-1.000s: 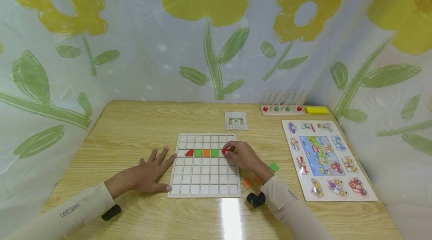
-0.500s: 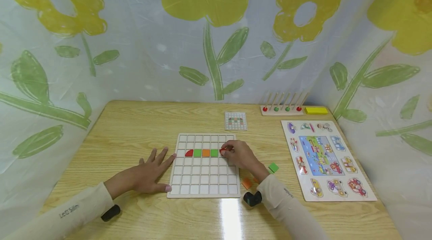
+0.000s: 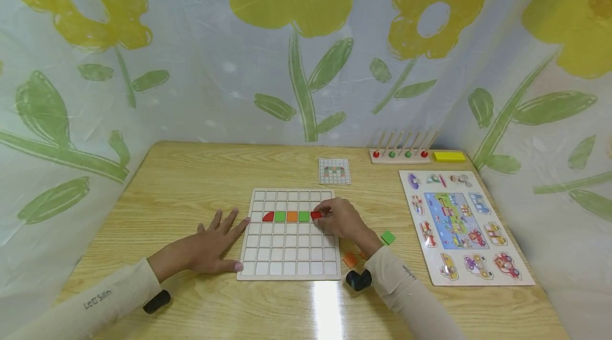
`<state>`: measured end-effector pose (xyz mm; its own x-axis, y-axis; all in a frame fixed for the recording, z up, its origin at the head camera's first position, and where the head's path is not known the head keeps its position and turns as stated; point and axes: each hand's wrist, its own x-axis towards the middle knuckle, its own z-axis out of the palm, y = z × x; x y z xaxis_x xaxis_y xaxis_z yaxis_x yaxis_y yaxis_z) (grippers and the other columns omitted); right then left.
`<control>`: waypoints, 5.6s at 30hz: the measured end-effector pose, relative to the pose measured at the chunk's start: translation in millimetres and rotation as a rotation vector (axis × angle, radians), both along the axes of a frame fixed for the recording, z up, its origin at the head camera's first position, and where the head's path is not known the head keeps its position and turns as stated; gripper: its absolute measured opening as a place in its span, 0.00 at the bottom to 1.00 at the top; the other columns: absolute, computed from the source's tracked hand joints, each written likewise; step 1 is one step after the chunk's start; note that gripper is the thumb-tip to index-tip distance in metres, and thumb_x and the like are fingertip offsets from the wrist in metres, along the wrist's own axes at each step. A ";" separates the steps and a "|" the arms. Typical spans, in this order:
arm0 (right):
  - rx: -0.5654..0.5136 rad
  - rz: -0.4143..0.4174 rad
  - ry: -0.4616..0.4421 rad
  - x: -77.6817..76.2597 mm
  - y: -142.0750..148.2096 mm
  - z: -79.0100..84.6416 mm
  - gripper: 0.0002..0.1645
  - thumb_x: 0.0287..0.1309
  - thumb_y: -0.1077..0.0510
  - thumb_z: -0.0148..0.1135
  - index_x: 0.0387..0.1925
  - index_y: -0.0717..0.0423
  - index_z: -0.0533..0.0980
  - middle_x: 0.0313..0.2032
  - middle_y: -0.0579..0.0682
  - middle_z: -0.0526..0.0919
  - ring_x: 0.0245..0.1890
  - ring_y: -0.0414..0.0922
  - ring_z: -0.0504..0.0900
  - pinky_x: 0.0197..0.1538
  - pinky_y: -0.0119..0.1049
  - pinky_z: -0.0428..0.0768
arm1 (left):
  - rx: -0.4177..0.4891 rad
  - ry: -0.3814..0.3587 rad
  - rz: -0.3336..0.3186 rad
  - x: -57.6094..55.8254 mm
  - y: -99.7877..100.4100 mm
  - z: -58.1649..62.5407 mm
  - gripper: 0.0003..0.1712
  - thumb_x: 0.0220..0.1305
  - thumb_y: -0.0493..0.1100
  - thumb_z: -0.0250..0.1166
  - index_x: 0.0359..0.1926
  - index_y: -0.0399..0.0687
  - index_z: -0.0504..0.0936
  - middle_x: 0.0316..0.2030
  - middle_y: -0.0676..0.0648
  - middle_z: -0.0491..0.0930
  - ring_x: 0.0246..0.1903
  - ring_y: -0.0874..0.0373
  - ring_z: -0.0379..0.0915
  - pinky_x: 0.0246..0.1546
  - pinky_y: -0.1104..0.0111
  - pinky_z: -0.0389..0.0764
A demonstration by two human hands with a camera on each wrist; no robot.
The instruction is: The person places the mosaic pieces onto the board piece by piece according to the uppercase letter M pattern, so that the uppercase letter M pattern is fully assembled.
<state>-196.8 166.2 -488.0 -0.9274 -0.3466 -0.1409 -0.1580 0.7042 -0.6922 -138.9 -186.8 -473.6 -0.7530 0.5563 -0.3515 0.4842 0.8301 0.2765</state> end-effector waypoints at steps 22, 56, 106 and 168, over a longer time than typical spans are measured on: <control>0.086 -0.017 0.024 0.9 -4.0 1.8 0.12 0.55 0.57 0.75 0.43 0.52 0.85 0.30 0.43 0.81 0.28 0.41 0.75 0.34 0.34 0.73 | -0.010 -0.004 0.000 -1.1 -1.1 -3.6 0.61 0.61 0.78 0.55 0.81 0.50 0.42 0.78 0.29 0.36 0.73 0.19 0.34 0.55 0.21 0.55; 0.094 -0.006 -0.005 -0.5 -6.4 5.8 0.09 0.58 0.56 0.73 0.41 0.52 0.86 0.27 0.43 0.80 0.26 0.40 0.72 0.31 0.33 0.70 | 0.006 -0.003 0.006 0.6 -0.2 1.0 0.60 0.63 0.75 0.57 0.81 0.48 0.44 0.78 0.28 0.38 0.72 0.19 0.35 0.55 0.21 0.55; 0.017 0.011 0.183 34.4 115.2 2.0 0.11 0.67 0.52 0.65 0.44 0.53 0.85 0.35 0.45 0.85 0.18 0.35 0.71 0.23 0.32 0.72 | -0.005 -0.005 -0.003 0.3 -0.7 -0.3 0.60 0.63 0.76 0.56 0.81 0.48 0.44 0.78 0.28 0.37 0.72 0.18 0.35 0.55 0.21 0.56; 0.097 0.013 0.204 50.4 146.4 13.0 0.15 0.68 0.60 0.63 0.54 0.57 0.78 0.36 0.52 0.83 0.19 0.34 0.70 0.24 0.32 0.72 | -0.031 -0.004 -0.002 -0.7 -0.8 -0.7 0.61 0.62 0.78 0.54 0.81 0.49 0.42 0.78 0.29 0.37 0.73 0.19 0.34 0.57 0.22 0.55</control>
